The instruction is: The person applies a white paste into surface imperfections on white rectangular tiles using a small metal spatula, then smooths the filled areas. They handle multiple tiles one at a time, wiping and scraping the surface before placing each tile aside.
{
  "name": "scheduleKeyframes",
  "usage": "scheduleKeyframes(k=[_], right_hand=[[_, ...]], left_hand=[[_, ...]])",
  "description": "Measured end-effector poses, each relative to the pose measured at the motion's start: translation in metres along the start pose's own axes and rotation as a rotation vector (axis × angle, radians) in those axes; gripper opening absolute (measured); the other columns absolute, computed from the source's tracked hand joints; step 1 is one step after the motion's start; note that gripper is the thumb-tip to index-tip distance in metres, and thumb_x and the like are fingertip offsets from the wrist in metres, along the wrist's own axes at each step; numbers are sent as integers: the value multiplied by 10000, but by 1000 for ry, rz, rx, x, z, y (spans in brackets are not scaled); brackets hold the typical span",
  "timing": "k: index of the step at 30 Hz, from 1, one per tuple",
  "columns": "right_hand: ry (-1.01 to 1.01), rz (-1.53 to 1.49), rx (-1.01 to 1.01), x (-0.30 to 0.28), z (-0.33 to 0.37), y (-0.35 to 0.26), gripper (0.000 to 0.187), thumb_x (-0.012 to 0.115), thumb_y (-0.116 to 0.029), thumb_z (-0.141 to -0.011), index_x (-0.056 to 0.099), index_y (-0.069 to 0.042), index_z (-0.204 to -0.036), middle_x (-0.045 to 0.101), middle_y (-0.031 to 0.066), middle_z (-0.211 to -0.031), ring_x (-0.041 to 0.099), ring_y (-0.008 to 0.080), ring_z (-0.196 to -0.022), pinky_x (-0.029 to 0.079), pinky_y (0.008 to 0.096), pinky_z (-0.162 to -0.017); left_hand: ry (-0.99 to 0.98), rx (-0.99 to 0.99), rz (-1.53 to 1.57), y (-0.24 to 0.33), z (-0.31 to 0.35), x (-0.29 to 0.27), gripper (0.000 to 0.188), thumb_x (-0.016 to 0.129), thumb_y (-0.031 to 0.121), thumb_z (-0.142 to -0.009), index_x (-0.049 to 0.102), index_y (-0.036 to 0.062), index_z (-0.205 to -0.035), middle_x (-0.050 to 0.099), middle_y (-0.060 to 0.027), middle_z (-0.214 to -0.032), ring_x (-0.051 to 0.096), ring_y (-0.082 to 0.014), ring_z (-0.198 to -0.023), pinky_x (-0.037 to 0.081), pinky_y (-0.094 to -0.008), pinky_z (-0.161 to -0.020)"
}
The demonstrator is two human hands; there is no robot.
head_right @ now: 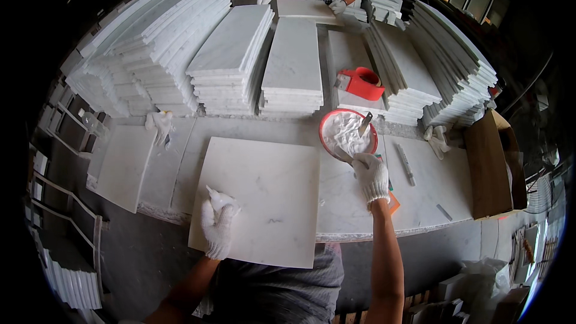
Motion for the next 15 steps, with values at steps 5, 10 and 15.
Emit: scheduleKeyframes(k=[5, 10, 15], right_hand=[[-40, -134, 74, 9, -6, 15, 248, 637, -141, -853, 695, 12, -1039, 677, 63, -768, 619, 114, -597, 484, 257, -572], [-20, -207, 126, 6, 0, 11, 248, 631, -129, -869, 685, 28, -1054, 658, 51, -777, 604, 105, -591, 477, 238, -543], [-17, -220, 133, 5, 0, 15, 248, 632, -112, -876, 678, 33, -1073, 654, 46, -786, 585, 94, -588, 469, 238, -541]], left_hand=[[16, -12, 4, -5, 0, -3, 323, 628, -12, -889, 494, -2, -1183, 600, -57, -1023, 578, -118, -907, 500, -266, -817], [24, -22, 12, 0, 0, -1, 317, 626, -20, -885, 495, -3, -1173, 597, -59, -1030, 574, -116, -915, 498, -266, -822], [24, -61, 46, -4, -2, 0, 316, 626, -16, -885, 494, -8, -1172, 592, -58, -1026, 570, -116, -918, 494, -265, -826]])
Point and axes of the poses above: each hand's wrist, its own z-axis away from the middle knuckle, its own x-axis out of the palm, y = z × x, the point moved 10 cm from there along -z, towards the middle knuckle
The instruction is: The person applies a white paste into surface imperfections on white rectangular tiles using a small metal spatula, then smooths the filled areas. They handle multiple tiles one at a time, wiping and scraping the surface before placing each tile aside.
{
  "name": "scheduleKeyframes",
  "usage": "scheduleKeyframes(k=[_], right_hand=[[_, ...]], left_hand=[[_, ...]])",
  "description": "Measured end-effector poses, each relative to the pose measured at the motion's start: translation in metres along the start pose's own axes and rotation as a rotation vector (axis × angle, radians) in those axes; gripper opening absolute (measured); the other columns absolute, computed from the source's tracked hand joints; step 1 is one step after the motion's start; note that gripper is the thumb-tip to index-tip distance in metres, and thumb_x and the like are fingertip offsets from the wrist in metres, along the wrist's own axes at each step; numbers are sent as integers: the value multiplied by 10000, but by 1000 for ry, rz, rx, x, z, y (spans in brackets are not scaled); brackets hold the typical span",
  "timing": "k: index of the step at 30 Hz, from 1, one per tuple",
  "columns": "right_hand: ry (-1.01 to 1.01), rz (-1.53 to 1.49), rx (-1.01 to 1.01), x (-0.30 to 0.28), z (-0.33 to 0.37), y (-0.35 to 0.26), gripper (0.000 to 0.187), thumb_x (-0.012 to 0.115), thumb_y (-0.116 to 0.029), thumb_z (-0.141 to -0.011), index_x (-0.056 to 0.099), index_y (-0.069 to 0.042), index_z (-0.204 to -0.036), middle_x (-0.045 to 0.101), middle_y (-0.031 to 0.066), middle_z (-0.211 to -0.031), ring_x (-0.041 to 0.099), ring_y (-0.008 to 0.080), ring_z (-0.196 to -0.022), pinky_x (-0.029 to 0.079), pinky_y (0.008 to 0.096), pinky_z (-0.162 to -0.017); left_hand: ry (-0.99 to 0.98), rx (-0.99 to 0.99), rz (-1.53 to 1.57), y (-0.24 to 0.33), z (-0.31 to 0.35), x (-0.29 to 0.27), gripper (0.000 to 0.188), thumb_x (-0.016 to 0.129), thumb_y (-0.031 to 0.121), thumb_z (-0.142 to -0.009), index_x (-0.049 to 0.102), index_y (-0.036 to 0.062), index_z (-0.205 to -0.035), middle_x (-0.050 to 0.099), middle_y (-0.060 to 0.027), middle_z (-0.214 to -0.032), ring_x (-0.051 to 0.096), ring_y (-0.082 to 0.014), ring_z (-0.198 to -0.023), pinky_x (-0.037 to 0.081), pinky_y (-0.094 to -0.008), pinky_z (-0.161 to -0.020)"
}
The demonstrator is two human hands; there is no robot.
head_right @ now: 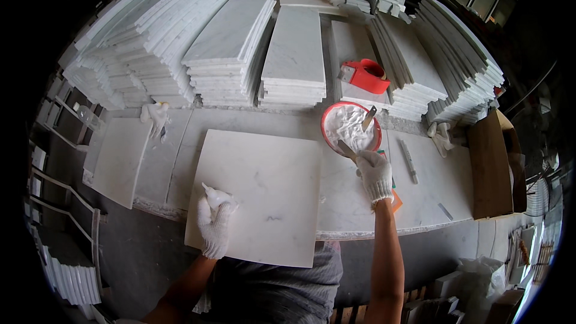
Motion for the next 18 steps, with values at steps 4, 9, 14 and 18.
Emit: scheduleKeyframes(k=[4, 9, 14, 18], right_hand=[[-8, -28, 22, 2, 1, 6, 244, 629, -102, -877, 681, 19, -1082, 653, 31, -794, 579, 87, -601, 461, 235, -545], [4, -94, 54, -3, 9, 6, 242, 639, -123, -886, 685, -5, -1093, 640, 3, -786, 552, 65, -603, 436, 214, -536], [-22, -160, 127, -1, 55, 3, 277, 651, -138, -888, 660, 24, -1112, 643, 29, -807, 558, 78, -605, 441, 213, -540], [-46, -240, 163, 5, 101, 16, 227, 637, -80, -896, 667, 22, -1096, 642, 38, -807, 548, 79, -593, 437, 213, -526]], left_hand=[[-3, 24, -88, 6, 2, -2, 308, 625, -14, -887, 499, -8, -1168, 591, -57, -1017, 569, -116, -912, 492, -269, -826], [-20, 18, -60, 3, 0, 0, 318, 624, -15, -888, 497, -8, -1180, 594, -60, -1016, 571, -118, -917, 494, -271, -823], [-15, 25, 8, 1, -1, 1, 357, 632, -19, -884, 484, -8, -1208, 598, -71, -1035, 576, -128, -936, 502, -272, -828], [25, 8, -64, -1, 1, -7, 386, 640, -15, -883, 476, -3, -1232, 594, -79, -1058, 580, -137, -938, 503, -280, -838]])
Point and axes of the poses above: each hand's wrist, its own z-axis away from the middle knuckle, its own x-axis out of the palm, y = z × x, the point moved 10 cm from there along -z, towards the middle knuckle
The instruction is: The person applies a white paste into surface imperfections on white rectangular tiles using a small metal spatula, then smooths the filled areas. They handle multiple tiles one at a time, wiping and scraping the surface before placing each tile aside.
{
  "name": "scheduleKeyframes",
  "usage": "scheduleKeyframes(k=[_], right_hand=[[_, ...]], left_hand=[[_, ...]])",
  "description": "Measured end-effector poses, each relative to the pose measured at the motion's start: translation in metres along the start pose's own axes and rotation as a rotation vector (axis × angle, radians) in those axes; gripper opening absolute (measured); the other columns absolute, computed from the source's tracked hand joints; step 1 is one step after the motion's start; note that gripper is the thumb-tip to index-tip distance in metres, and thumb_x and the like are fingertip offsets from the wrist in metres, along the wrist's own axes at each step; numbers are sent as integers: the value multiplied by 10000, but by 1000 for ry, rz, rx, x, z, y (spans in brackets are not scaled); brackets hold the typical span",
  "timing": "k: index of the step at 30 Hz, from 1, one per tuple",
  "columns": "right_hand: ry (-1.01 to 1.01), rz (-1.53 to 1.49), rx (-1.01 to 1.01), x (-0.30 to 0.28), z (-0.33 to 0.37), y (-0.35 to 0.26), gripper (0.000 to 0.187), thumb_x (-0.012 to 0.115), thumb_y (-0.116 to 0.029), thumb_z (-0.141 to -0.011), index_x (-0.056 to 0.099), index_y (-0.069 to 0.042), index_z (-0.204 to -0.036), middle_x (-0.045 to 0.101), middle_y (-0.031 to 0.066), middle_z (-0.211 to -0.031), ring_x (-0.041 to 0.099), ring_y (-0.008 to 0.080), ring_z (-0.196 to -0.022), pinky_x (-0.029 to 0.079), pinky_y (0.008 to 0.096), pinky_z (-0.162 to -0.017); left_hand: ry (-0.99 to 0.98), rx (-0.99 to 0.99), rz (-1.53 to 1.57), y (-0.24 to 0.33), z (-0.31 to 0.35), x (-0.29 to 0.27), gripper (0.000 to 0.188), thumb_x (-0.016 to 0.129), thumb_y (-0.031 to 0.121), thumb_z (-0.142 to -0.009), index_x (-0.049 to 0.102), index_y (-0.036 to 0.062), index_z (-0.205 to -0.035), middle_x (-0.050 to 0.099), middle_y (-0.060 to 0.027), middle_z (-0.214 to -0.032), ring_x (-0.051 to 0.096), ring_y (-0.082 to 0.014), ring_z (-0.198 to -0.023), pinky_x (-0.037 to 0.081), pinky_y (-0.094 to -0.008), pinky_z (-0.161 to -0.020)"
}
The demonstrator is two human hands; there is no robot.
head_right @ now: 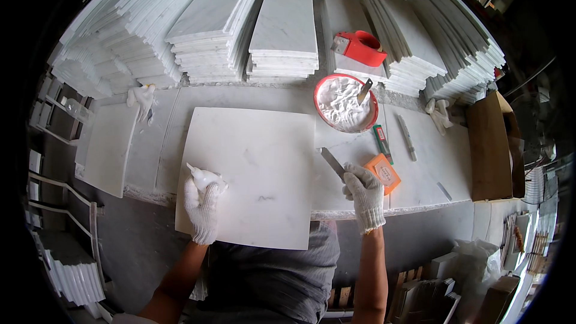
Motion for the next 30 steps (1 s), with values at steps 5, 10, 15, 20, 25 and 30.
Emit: scheduleKeyframes(k=[5, 10, 15, 20, 25, 30], right_hand=[[46, -24, 79, 3, 39, 37, 192, 641, -91, -900, 686, -10, -1068, 643, 12, -780, 532, 53, -576, 424, 199, -521], [28, -97, 73, 26, 51, 44, 195, 635, -57, -899, 684, 0, -1078, 633, 0, -758, 516, 42, -571, 421, 196, -531], [9, 8, -15, 45, 49, 25, 201, 627, -30, -894, 680, 18, -1082, 628, -2, -765, 515, 40, -594, 431, 199, -547], [30, 190, -238, 49, 46, 20, 196, 630, -25, -886, 683, 28, -1067, 655, 25, -811, 567, 68, -659, 478, 229, -610], [101, 504, -428, 56, 61, -9, 180, 628, -26, -866, 696, 11, -1029, 695, 114, -902, 638, 149, -745, 515, 285, -688], [140, 458, -473, 51, 65, -14, 254, 607, -49, -889, 653, -6, -1135, 669, 96, -877, 627, 158, -739, 510, 286, -683]], left_hand=[[-33, -18, 48, 3, -2, 8, 333, 632, -24, -877, 502, -5, -1183, 602, -69, -1038, 575, -124, -930, 506, -275, -828], [-25, 21, 8, 3, -2, 6, 292, 608, -27, -873, 516, -3, -1149, 609, -70, -1031, 578, -123, -926, 506, -283, -831], [-30, 51, -47, 6, -1, 6, 319, 586, -2, -888, 501, 1, -1196, 618, -89, -1063, 591, -147, -954, 504, -312, -876], [15, 49, -15, 8, -2, 7, 306, 655, -28, -849, 530, -9, -1127, 611, -65, -1001, 589, -117, -869, 515, -272, -802], [-41, 53, -83, 4, -1, 6, 331, 610, 23, -899, 495, -1, -1208, 624, -92, -1073, 590, -150, -973, 502, -315, -885], [11, 34, -13, 8, -2, 7, 303, 658, -24, -849, 529, -4, -1122, 614, -65, -1001, 588, -120, -889, 512, -276, -799]])
Point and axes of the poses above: each hand's wrist, its own z-axis away from the middle knuckle, its own x-axis out of the palm, y = z × x, the point moved 10 cm from there along -z, towards the middle knuckle
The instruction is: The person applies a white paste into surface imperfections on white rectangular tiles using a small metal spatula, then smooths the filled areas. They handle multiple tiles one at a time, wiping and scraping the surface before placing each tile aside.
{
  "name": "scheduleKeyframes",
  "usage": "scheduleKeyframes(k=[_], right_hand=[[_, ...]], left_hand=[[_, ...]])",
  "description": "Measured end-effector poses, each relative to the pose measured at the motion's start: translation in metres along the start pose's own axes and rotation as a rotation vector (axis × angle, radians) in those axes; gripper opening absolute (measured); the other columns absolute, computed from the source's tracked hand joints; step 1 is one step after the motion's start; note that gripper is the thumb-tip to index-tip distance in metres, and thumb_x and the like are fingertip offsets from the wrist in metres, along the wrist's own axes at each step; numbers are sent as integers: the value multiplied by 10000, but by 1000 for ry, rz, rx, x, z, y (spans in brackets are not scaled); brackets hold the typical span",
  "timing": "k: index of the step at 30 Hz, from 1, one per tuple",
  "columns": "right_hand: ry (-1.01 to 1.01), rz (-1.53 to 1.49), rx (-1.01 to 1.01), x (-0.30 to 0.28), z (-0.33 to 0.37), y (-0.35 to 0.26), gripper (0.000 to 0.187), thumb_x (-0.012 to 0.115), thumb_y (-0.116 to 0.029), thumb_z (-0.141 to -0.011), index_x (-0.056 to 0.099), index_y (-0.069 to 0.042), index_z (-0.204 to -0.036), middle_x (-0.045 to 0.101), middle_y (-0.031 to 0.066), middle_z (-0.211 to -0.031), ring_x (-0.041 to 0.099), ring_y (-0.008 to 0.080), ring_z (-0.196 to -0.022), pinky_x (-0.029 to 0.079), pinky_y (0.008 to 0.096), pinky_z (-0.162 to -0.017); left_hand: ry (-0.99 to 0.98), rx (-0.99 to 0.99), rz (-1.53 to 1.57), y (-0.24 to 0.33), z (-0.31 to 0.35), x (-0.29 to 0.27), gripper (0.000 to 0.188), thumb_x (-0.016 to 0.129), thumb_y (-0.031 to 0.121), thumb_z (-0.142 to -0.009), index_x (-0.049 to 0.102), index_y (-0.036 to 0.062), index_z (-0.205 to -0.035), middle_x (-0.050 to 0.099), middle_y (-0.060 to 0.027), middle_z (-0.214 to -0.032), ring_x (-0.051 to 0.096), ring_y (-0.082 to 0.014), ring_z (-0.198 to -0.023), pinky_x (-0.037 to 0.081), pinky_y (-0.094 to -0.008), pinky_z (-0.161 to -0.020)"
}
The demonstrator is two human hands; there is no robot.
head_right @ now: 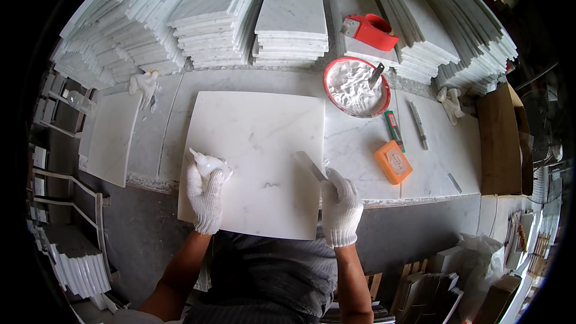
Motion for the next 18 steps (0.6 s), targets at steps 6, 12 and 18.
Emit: scheduleKeyframes(k=[6, 12, 18], right_hand=[[-79, -866, 690, 11, 32, 49, 303, 620, -75, -918, 598, -28, -1216, 608, 8, -864, 556, 105, -688, 464, 240, -612], [-193, -1139, 685, 12, 47, 40, 121, 635, -150, -924, 643, -58, -1001, 640, 59, -1001, 623, 175, -871, 527, 324, -736], [-226, -736, 500, 7, 20, 26, 280, 494, 9, -932, 575, -29, -1197, 632, 85, -1005, 599, 123, -776, 513, 254, -684]], left_hand=[[-1, -32, 38, -1, 1, 1, 312, 652, -39, -847, 522, -4, -1128, 612, -66, -1003, 589, -122, -892, 513, -273, -802], [-59, -56, 34, -1, -3, 6, 303, 637, -32, -864, 519, -3, -1142, 611, -59, -999, 581, -112, -877, 507, -266, -793], [-63, -71, -29, -13, -4, 9, 316, 647, -9, -877, 518, 10, -1166, 609, -41, -993, 569, -88, -854, 494, -250, -761]])
Point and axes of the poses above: each hand's wrist, its own z-axis away from the middle knuckle, its own x-axis out of the palm, y = z × x, the point moved 10 cm from there along -z, towards the middle knuckle
